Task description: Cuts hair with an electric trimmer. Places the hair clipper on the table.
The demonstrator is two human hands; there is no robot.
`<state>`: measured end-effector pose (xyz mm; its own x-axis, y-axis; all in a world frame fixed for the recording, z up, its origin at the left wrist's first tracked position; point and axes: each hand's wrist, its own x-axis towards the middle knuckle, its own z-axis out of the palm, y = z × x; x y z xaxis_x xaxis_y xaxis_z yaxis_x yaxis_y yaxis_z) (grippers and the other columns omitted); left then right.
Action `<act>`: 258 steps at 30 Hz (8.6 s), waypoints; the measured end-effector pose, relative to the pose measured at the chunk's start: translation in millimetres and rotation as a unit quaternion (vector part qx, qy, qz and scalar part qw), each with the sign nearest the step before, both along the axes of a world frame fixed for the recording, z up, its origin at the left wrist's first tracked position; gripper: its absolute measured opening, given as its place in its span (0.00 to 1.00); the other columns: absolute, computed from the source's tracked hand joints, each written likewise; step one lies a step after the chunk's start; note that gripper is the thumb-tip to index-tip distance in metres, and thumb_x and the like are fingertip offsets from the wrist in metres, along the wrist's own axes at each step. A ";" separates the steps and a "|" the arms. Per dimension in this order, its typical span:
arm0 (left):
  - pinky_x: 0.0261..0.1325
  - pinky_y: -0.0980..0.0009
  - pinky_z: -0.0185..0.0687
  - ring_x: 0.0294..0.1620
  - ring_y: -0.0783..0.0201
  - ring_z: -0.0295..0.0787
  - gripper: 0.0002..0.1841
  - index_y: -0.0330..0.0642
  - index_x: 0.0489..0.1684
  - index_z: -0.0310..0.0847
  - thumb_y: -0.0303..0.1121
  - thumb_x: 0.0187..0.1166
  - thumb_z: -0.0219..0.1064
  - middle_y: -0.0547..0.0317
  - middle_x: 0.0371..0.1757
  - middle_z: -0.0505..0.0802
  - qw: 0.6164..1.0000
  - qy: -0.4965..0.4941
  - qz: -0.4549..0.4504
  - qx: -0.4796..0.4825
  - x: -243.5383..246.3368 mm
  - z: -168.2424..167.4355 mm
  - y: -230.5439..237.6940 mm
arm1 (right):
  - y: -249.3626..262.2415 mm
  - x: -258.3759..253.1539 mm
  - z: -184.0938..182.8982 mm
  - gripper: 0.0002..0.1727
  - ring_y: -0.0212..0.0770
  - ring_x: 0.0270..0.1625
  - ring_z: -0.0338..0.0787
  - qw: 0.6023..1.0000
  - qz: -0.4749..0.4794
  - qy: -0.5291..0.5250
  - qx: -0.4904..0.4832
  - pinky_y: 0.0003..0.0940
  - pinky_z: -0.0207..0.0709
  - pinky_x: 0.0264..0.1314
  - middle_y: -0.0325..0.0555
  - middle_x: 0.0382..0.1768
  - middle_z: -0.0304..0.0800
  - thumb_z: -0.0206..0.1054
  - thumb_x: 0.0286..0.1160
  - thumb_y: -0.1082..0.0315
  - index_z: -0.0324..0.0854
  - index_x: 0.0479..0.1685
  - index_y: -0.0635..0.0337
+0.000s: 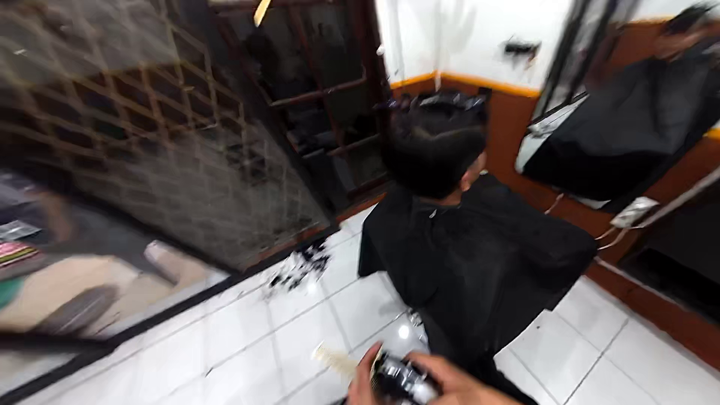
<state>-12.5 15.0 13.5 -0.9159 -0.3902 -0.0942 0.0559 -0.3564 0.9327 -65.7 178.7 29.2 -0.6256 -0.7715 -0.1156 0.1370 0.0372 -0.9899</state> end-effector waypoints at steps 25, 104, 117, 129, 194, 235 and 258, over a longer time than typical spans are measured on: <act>0.31 0.87 0.79 0.34 0.83 0.86 0.36 0.58 0.84 0.68 0.63 0.77 0.65 0.66 0.74 0.87 0.972 0.190 -0.111 0.079 -60.6 5.5 15.9 | 31.3 -41.0 35.5 0.44 0.29 0.62 0.86 0.985 -0.061 0.135 -0.083 0.26 0.82 0.64 0.48 0.64 0.82 0.72 0.59 0.67 0.58 0.81 0.71; 0.22 0.49 0.76 0.31 0.37 0.91 0.25 0.44 0.70 0.86 0.39 0.71 0.65 0.37 0.36 0.91 0.373 0.025 -0.018 -0.927 -251.6 135.4 92.8 | 152.6 -288.1 124.9 0.18 0.30 0.31 0.84 0.984 -0.061 0.168 0.009 0.30 0.76 0.35 0.38 0.28 0.85 0.69 0.82 0.49 0.86 0.41 0.57; 0.21 0.51 0.76 0.31 0.38 0.91 0.26 0.47 0.72 0.85 0.40 0.72 0.66 0.38 0.36 0.91 0.358 0.017 0.002 -0.933 -251.7 135.4 98.1 | 153.6 -292.1 122.1 0.18 0.29 0.34 0.85 0.981 -0.070 0.183 -0.002 0.31 0.78 0.39 0.38 0.32 0.87 0.69 0.81 0.50 0.86 0.48 0.58; 0.20 0.52 0.74 0.31 0.38 0.91 0.27 0.44 0.72 0.85 0.38 0.70 0.66 0.37 0.38 0.91 0.352 0.012 0.002 -0.936 -249.9 133.3 97.5 | 154.9 -295.3 122.1 0.17 0.29 0.34 0.85 0.982 -0.065 0.177 -0.015 0.29 0.77 0.38 0.38 0.31 0.86 0.68 0.83 0.51 0.85 0.46 0.58; 0.21 0.51 0.75 0.33 0.37 0.91 0.30 0.44 0.77 0.81 0.37 0.69 0.67 0.36 0.40 0.91 0.339 -0.004 0.001 -0.941 -250.0 137.1 100.1 | 151.8 -295.1 115.9 0.16 0.30 0.36 0.86 0.992 -0.060 0.110 -0.031 0.29 0.78 0.40 0.41 0.34 0.87 0.67 0.84 0.54 0.86 0.48 0.60; 0.20 0.51 0.75 0.32 0.37 0.91 0.28 0.45 0.74 0.83 0.37 0.69 0.68 0.35 0.39 0.91 0.334 -0.005 0.006 -0.943 -250.2 137.5 101.3 | 149.9 -293.1 108.7 0.14 0.35 0.30 0.91 0.972 -0.028 -0.084 -0.219 0.31 0.90 0.34 0.47 0.33 0.88 0.58 0.89 0.64 0.82 0.52 0.67; 0.20 0.53 0.74 0.31 0.38 0.90 0.30 0.47 0.78 0.81 0.37 0.70 0.66 0.37 0.38 0.91 0.332 0.003 0.011 -0.943 -250.3 137.1 99.9 | 150.7 -295.7 106.5 0.14 0.35 0.28 0.89 0.986 -0.038 -0.027 -0.158 0.29 0.87 0.32 0.47 0.31 0.87 0.62 0.87 0.62 0.82 0.48 0.67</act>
<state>-262.8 114.9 150.6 -0.9089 0.2439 0.3383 0.0432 0.8619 -0.5053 -361.4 329.4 135.6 -0.6824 -0.7256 0.0887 0.1807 -0.2849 -0.9414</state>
